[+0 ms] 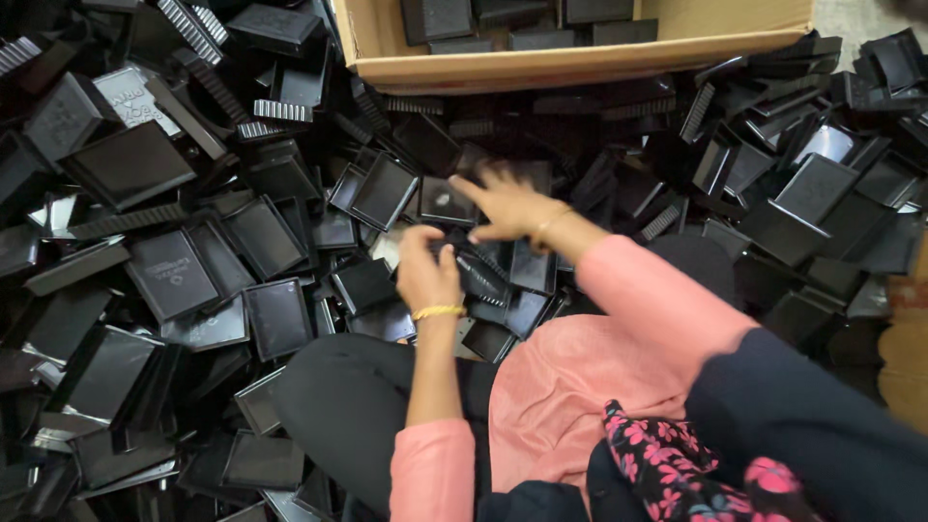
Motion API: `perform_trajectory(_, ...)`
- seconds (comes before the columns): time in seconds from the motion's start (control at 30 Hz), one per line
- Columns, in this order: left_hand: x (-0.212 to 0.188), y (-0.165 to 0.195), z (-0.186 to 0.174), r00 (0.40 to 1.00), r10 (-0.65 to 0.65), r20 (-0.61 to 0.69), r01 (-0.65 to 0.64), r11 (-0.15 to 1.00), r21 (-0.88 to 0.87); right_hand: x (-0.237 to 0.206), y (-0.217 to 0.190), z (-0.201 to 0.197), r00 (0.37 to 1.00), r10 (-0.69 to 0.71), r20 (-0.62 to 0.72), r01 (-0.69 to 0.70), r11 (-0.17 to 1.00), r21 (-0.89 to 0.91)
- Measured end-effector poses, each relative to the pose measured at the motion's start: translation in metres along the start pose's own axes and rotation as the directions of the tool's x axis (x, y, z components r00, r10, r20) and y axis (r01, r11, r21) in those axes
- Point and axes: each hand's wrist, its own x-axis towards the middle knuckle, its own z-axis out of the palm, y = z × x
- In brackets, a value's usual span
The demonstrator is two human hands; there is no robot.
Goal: The person sits on the floor and repeatedly picks up two-part black plastic cases, snaps them together, and places the assembled units into a cardboard box. The process continues with many identical cases from a large pile on the floor.
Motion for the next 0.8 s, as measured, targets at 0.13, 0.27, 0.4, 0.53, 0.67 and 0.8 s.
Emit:
perform_trajectory(0.13,-0.018,0.012,-0.049,0.977,-0.212,0.036,0.191,0.782,-0.593,-0.018,0.037,0.088,0.968,0.010,-0.249,-0.040,0.993,-0.113)
perform_trajectory(0.27,-0.015,0.020,-0.041,0.960,-0.218,0.174,0.221,0.214,-0.952,-0.066,0.052,0.081,0.993,0.110,-0.042,-0.118,0.955,-0.272)
perform_trajectory(0.4,-0.013,0.017,-0.016,0.851,-0.244,0.466,0.395,-0.287,-0.873,-0.100,0.045,0.004,0.948,0.121,-0.296,-0.106,0.992,0.067)
perform_trajectory(0.53,-0.023,0.011,0.006,0.830,-0.202,0.520,0.471,-0.244,-0.848,-0.117,-0.013,-0.021,0.796,0.425,-0.431,0.110,0.598,0.794)
perform_trajectory(0.67,-0.024,0.008,0.018,0.834,-0.177,0.523,0.499,-0.160,-0.851,-0.137,-0.070,0.011,0.896,0.297,-0.329,-0.036,0.789,0.614)
perform_trajectory(0.8,-0.021,0.013,0.015,0.827,-0.178,0.534,0.517,-0.132,-0.846,-0.148,-0.084,0.025,0.866,0.482,-0.135,-0.182,0.553,0.813)
